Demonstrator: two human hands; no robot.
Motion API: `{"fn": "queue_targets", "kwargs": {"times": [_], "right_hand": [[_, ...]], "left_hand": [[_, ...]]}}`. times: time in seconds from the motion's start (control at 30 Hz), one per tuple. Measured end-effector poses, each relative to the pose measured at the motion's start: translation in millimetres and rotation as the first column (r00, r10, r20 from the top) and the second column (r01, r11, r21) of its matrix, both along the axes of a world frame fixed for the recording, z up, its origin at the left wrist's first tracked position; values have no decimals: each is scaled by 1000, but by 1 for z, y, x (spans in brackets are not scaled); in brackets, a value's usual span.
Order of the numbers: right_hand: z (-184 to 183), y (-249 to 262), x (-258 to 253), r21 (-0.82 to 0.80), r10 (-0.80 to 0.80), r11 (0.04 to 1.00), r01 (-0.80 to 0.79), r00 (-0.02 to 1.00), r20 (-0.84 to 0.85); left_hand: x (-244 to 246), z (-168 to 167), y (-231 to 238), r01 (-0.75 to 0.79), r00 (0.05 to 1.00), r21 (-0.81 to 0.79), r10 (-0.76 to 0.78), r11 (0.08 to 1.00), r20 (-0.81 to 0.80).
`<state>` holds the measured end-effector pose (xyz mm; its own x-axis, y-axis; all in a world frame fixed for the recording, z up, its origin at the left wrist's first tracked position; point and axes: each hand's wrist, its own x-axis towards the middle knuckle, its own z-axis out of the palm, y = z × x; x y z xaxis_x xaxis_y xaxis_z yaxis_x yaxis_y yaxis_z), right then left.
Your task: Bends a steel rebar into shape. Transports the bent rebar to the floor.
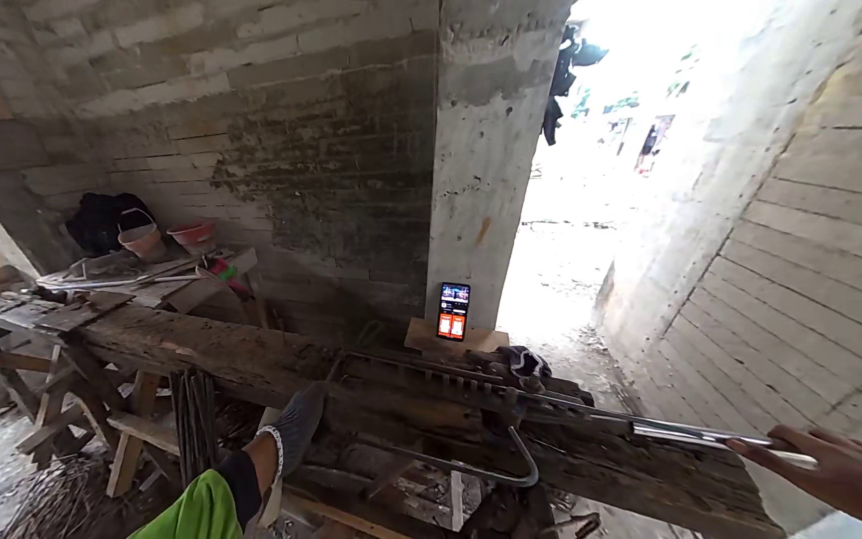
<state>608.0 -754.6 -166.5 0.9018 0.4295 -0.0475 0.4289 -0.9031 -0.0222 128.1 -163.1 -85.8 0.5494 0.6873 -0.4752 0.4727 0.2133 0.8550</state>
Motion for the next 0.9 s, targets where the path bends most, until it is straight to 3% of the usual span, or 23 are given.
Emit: {"fn": "queue_targets", "kwargs": {"times": [0.23, 0.43, 0.5, 0.53, 0.57, 0.6, 0.63, 0.67, 0.7, 0.8, 0.9], "right_hand": [[7, 0, -17, -39, 35, 999, -38, 997, -74], [11, 2, -40, -33, -12, 999, 12, 1000, 3], [13, 4, -47, -10, -28, 1000, 28, 1000, 9], [15, 5, -51, 0, -34, 999, 34, 999, 9], [17, 5, -53, 10, -39, 999, 39, 999, 9], [17, 6, -53, 14, -46, 999, 46, 999, 14], [16, 6, -52, 15, -51, 999, 51, 998, 24], [16, 6, -51, 12, -55, 998, 55, 998, 23], [16, 7, -50, 14, -59, 998, 59, 998, 20], [15, 8, -53, 9, -70, 998, 70, 997, 12], [21, 9, -66, 24, -100, 995, 100, 995, 11]], "left_hand": [[0, -5, 0, 21, 1000, 65, -19, 998, -24], [1, -7, -2, -19, 1000, 54, 19, 998, 11], [-1, -10, -7, -53, 995, 254, 71, 966, -63], [-4, -9, -14, -9, 982, 445, 93, 896, -166], [-8, -6, -25, 80, 951, 643, 134, 762, -278], [-12, -6, -41, 171, 924, 819, 199, 547, -326], [-15, -12, -57, 206, 938, 935, 212, 288, -273], [-17, -18, -75, 215, 964, 974, 141, 69, -223], [-15, -20, -95, 231, 973, 972, 15, -48, -231], [10, -17, -163, 385, 858, 922, -349, -50, -378], [47, -11, -210, 435, 805, 900, -440, -20, -399]]}}
